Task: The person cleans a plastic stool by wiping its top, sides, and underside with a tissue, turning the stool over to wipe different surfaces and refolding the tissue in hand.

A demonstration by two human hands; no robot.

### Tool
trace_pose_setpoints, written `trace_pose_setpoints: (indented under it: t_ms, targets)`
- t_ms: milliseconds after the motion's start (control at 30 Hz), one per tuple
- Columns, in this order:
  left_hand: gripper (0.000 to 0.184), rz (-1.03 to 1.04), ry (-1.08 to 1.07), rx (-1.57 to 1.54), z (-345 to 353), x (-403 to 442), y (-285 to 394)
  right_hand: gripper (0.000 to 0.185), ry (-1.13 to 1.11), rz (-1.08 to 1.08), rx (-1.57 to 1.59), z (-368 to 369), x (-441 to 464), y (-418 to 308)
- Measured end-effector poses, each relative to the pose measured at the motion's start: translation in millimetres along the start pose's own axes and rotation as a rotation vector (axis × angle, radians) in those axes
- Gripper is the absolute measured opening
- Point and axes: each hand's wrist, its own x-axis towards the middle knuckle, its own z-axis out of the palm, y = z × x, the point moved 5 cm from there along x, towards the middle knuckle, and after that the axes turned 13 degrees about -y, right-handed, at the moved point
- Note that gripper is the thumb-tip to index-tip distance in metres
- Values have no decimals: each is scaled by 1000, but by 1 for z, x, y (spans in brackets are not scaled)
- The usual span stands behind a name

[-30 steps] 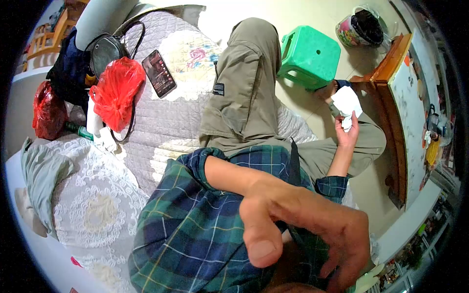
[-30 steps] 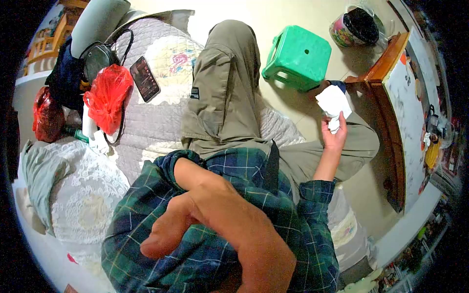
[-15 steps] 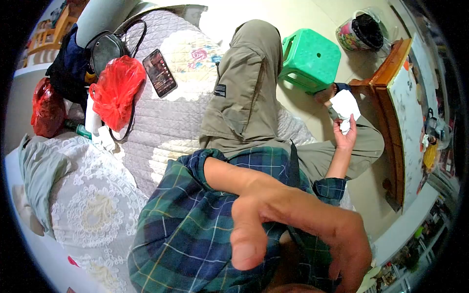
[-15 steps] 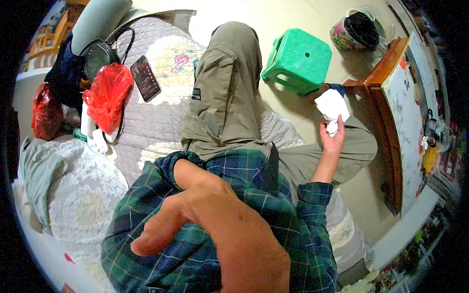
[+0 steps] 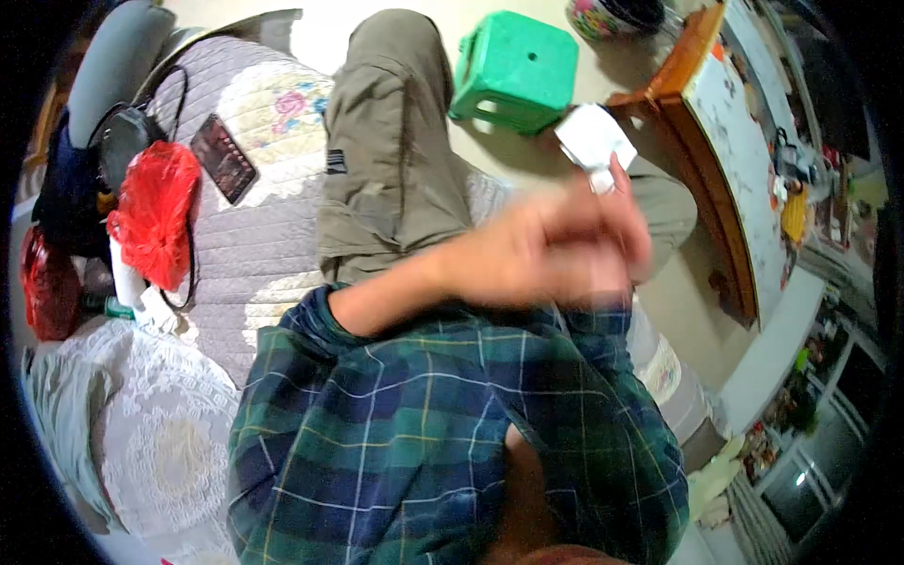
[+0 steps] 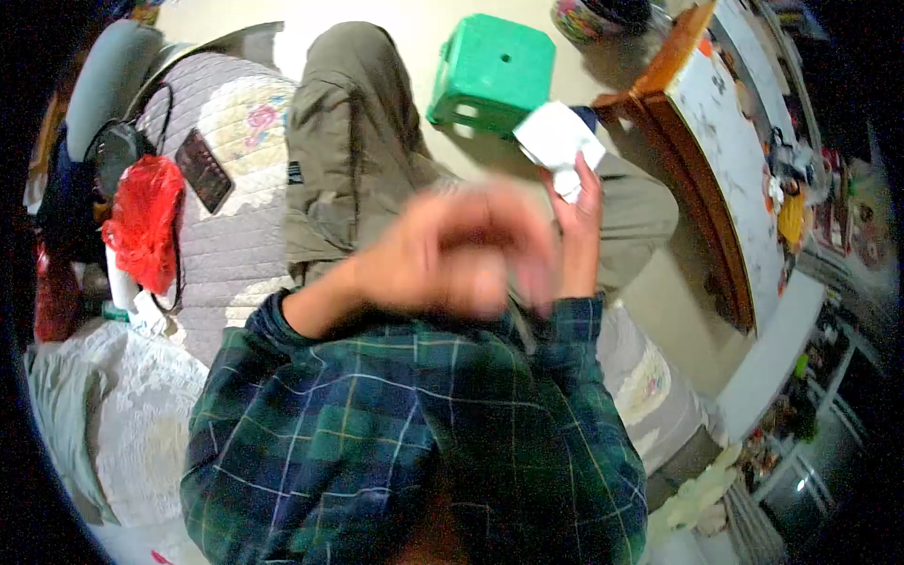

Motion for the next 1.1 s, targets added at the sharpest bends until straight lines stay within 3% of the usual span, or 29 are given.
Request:
trace_pose_setpoints:
  t_ms: [33, 67, 133, 167, 233, 267, 333, 400, 467, 667, 733, 800, 833, 867, 933, 1000, 1067, 1100]
  targets:
    - [44, 22, 334, 113, -35, -2, -15, 47, -19, -3, -44, 12, -8, -1]
    - [52, 11, 522, 195, -67, -8, -33, 49, -52, -46, -210, 58, -13, 1]
    - [59, -40, 816, 293, -122, -27, -80, 51, -168, -11, -214, 77, -13, 6]
    - [59, -37, 816, 290, -132, -31, -94, 49, -180, -7, -201, 80, -13, 8]
    - [61, -239, 872, -279, -143, -44, -132, 47, -193, 8, -185, 87, -13, 14]
    - [61, -238, 882, -281, -142, -45, -130, 46, -183, 30, -226, 93, -14, 17]
    - [63, -198, 691, -198, -139, -33, -123, 45, -171, 53, -265, 95, -13, 24]
    - [59, -261, 702, -93, -150, -36, -127, 46, -109, 81, -465, 89, -12, 28]
    - [53, -171, 784, -33, -162, -41, -131, 51, -77, 68, -466, 85, -8, 33]
    - [49, -150, 875, 100, -168, -50, -113, 34, -37, 6, -573, 57, 2, 34]
    - [52, -282, 884, 463, -166, -49, -103, 34, -49, 25, -542, 54, 0, 34]
    - [64, -238, 858, 667, -183, -53, -130, 34, -18, 59, -512, 53, 2, 42]
    - [59, -217, 950, 827, -169, -51, -124, 34, -32, 79, -508, 57, 1, 45]
    - [51, -286, 849, 1030, -157, -44, -108, 36, -17, 86, -525, 58, 1, 49]
    - [40, -113, 745, 1201, -148, -38, -110, 36, 37, 76, -610, 45, 4, 52]
    - [32, -165, 627, 1391, -134, -26, -106, 34, 57, 41, -648, 40, 7, 54]
    - [30, -171, 446, 1536, -122, -19, -111, 25, 91, 22, -653, 36, 9, 54]
    - [30, -170, 454, 1540, -119, -18, -113, 26, 70, 38, -636, 26, 11, 57]
